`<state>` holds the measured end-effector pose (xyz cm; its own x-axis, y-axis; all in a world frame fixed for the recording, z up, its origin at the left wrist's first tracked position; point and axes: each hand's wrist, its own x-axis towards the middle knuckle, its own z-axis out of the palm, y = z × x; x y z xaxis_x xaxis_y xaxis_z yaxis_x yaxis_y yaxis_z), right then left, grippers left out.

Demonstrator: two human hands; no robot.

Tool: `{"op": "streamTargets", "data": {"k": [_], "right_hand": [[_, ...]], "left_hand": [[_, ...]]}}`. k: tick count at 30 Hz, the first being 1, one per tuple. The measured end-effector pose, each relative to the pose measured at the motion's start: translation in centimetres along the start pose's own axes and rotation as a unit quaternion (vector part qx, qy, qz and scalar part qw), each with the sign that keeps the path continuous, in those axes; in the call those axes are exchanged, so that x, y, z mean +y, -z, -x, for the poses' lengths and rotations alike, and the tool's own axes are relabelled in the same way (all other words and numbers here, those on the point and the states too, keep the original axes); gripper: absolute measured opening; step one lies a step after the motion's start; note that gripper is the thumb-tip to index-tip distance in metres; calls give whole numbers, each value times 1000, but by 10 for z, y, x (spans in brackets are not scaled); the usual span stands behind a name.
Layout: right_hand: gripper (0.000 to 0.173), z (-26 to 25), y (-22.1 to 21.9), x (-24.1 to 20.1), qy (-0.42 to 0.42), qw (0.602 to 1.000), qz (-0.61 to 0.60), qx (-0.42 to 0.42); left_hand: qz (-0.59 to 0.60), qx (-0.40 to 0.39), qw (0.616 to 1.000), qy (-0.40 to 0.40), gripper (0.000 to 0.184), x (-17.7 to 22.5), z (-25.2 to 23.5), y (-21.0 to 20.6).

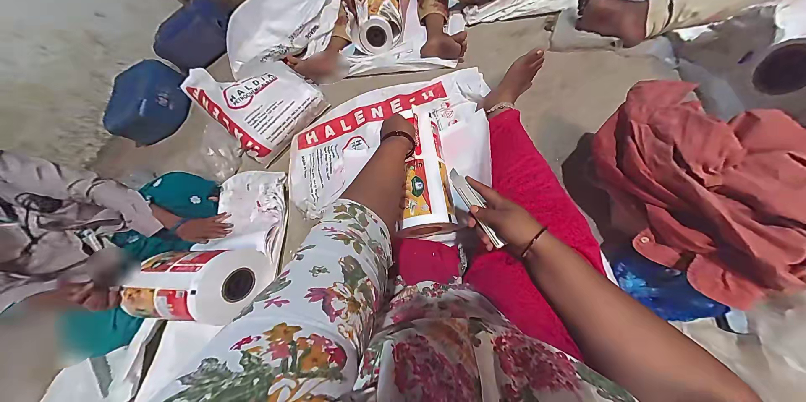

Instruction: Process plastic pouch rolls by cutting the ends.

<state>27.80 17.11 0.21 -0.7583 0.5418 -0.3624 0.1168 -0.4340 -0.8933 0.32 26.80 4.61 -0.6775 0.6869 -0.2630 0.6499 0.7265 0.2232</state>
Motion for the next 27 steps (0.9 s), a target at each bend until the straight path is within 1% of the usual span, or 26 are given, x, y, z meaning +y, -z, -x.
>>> {"op": "streamTargets", "data": {"k": [4, 12, 15, 18, 20, 22, 24, 25, 27], "right_hand": [[64, -1, 1, 0, -1, 1000, -1, -6], [65, 0, 4, 0, -1, 1000, -20, -9], [65, -2, 4, 0, 1, 1000, -24, -13], [65, -5, 5, 2, 4, 1000, -21, -18], [66, -7, 4, 2, 3, 1000, -13, -18], [66, -7, 3, 1, 0, 1000, 0, -14], [65, -7, 3, 0, 1, 1000, 6, -9], [64, -7, 3, 1, -1, 1000, 5, -5], [64, -8, 1, 2, -4, 1000, 4, -2]], "left_hand": [[-7, -13, 1000, -7, 40, 3, -7, 1], [-64, -33, 995, -75, 52, 6, -19, 4], [-45, -23, 995, -87, 51, 2, -26, 1], [15, -68, 995, -74, 49, 2, -27, 4], [100, -110, 988, -37, 48, 0, -26, 1], [206, -142, 968, 4, 50, -6, -15, -2], [300, -180, 937, 21, 51, -13, -3, 0], [316, -195, 928, 16, 52, -17, 2, 0], [301, -213, 930, -5, 54, -28, 4, -4]]}}
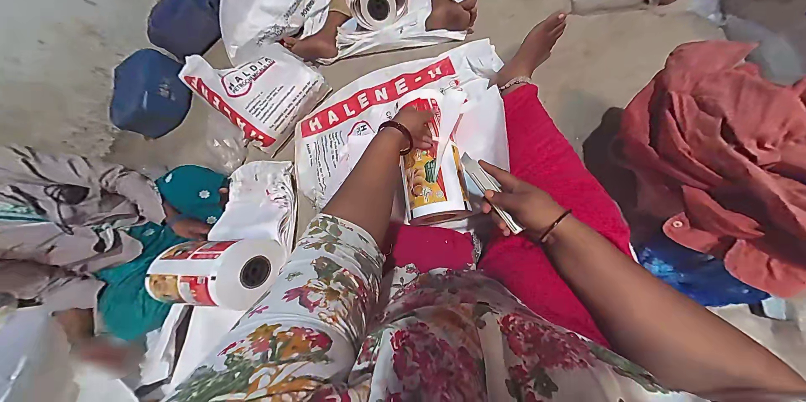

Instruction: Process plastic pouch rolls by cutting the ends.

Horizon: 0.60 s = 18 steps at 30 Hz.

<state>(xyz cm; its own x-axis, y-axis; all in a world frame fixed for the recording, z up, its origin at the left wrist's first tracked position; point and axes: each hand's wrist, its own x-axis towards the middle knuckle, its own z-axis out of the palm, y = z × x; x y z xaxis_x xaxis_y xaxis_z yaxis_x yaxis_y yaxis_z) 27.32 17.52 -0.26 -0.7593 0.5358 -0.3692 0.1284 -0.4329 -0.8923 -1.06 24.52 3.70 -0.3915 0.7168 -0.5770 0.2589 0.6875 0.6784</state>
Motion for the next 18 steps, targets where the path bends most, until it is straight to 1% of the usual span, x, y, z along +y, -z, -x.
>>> {"op": "streamTargets", "data": {"k": [2, 6, 9, 11, 14, 16, 18], "right_hand": [[64, 1, 0, -1, -1, 1000, 5, 6], [65, -3, -8, -2, -16, 1000, 11, 17], [65, 5, -4, 1, -17, 999, 19, 32], [64, 1, -6, -1, -6, 999, 29, 33], [64, -1, -7, 0, 6, 999, 30, 44], [64, 4, -8, 2, 0, 998, 43, 53], [66, 5, -12, 2, -1, 997, 59, 50]], "left_hand": [[-37, 7, 999, -17, 54, -5, -2, -3], [-118, 64, 991, -22, 61, -9, 4, -6], [-207, 61, 976, -33, 63, -10, 14, -24], [-244, 58, 968, -31, 65, -10, 30, -22], [-238, 22, 971, -13, 66, -16, 48, -27], [-210, -23, 977, -2, 66, -21, 59, -35], [-170, -33, 985, -6, 65, -28, 67, -36]]}}
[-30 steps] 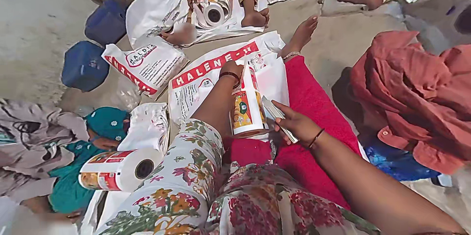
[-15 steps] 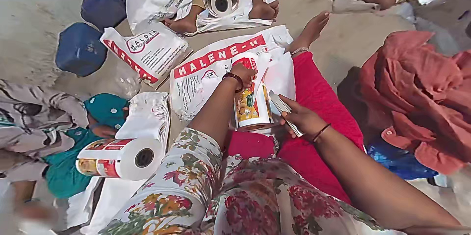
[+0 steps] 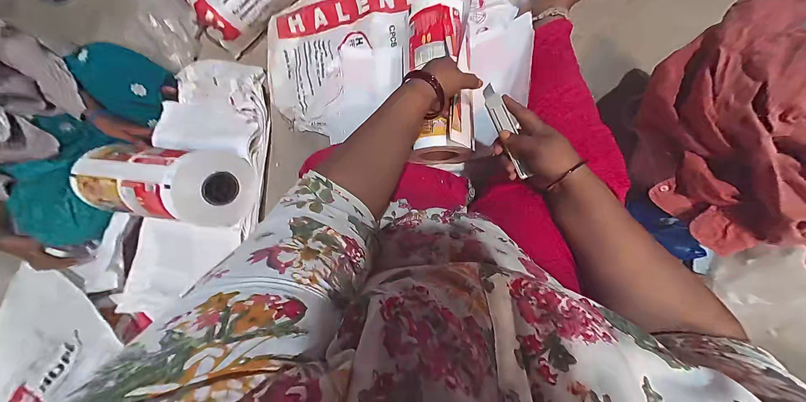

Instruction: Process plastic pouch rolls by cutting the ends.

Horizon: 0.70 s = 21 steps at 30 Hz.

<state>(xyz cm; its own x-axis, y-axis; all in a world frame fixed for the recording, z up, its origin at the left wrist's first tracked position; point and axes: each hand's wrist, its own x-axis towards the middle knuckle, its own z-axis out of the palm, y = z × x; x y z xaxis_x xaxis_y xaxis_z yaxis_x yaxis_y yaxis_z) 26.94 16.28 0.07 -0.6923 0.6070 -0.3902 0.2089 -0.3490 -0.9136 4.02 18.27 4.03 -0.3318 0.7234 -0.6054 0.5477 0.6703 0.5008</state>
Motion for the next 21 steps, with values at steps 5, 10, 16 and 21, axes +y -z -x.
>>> {"op": "streamTargets", "data": {"k": [5, 10, 16, 21], "right_hand": [[69, 8, -6, 8, 38, 999, 20, 17], [64, 1, -7, 4, 62, 993, -14, 99], [61, 2, -16, 4, 65, 991, -41, 106], [59, -1, -13, 1, 63, 991, -68, 101]], "left_hand": [[77, 3, 997, -7, 58, -5, -3, 3], [135, 7, 990, -31, 54, 7, -10, 5], [374, 10, 927, -30, 45, 15, -33, 8], [515, 19, 857, -13, 60, 15, -56, 3]]}}
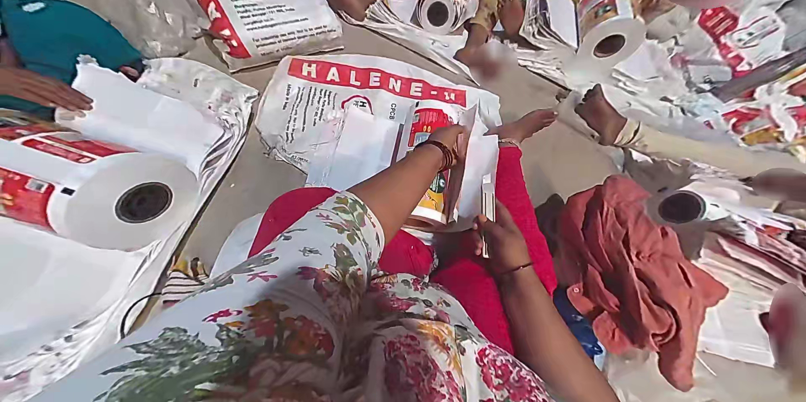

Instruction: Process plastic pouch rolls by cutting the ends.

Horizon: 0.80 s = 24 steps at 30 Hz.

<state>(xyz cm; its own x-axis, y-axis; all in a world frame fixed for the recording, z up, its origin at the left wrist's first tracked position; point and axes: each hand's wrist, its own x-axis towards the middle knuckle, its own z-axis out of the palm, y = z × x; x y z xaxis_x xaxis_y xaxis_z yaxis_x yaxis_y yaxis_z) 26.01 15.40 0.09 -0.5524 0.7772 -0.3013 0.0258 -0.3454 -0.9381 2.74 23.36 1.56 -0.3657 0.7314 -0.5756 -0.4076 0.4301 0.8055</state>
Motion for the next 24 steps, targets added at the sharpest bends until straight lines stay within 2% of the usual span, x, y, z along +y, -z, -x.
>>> {"op": "streamTargets", "data": {"k": [4, 7, 10, 12, 14, 16, 18, 20, 22, 24], "right_hand": [[62, -9, -2, -1, 6, 999, 18, 39], [68, -39, -10, -11, 15, 978, 187, 89], [101, -83, -25, -43, 57, 893, 436, 93], [115, -114, -42, -58, 48, 842, 529, 94], [116, -140, -56, -57, 19, 820, 565, 91], [111, -154, -64, -50, -2, 833, 547, 86], [99, -159, -60, -49, 1, 834, 544, 97], [99, -164, -46, -50, -31, 824, 557, 104], [99, -172, -24, -52, -69, 824, 552, 111], [93, -176, -5, -48, -72, 850, 511, 104]], "left_hand": [[20, 1, 1000, -4, 63, 2, -4, -3], [-11, 10, 1000, -11, 68, 1, -2, 0], [6, -10, 1000, -6, 73, 0, 4, 7], [-21, -24, 998, -46, 75, -8, 4, 12], [-31, -63, 992, -109, 74, -17, 1, 20], [-50, -99, 977, -180, 67, -25, -2, 29], [-109, -115, 961, -227, 64, -26, -2, 32], [-225, -81, 934, -265, 61, -25, 5, 32], [-385, 18, 860, -335, 48, -15, 4, 36], [-499, 102, 781, -361, 45, 1, -11, 42]]}}
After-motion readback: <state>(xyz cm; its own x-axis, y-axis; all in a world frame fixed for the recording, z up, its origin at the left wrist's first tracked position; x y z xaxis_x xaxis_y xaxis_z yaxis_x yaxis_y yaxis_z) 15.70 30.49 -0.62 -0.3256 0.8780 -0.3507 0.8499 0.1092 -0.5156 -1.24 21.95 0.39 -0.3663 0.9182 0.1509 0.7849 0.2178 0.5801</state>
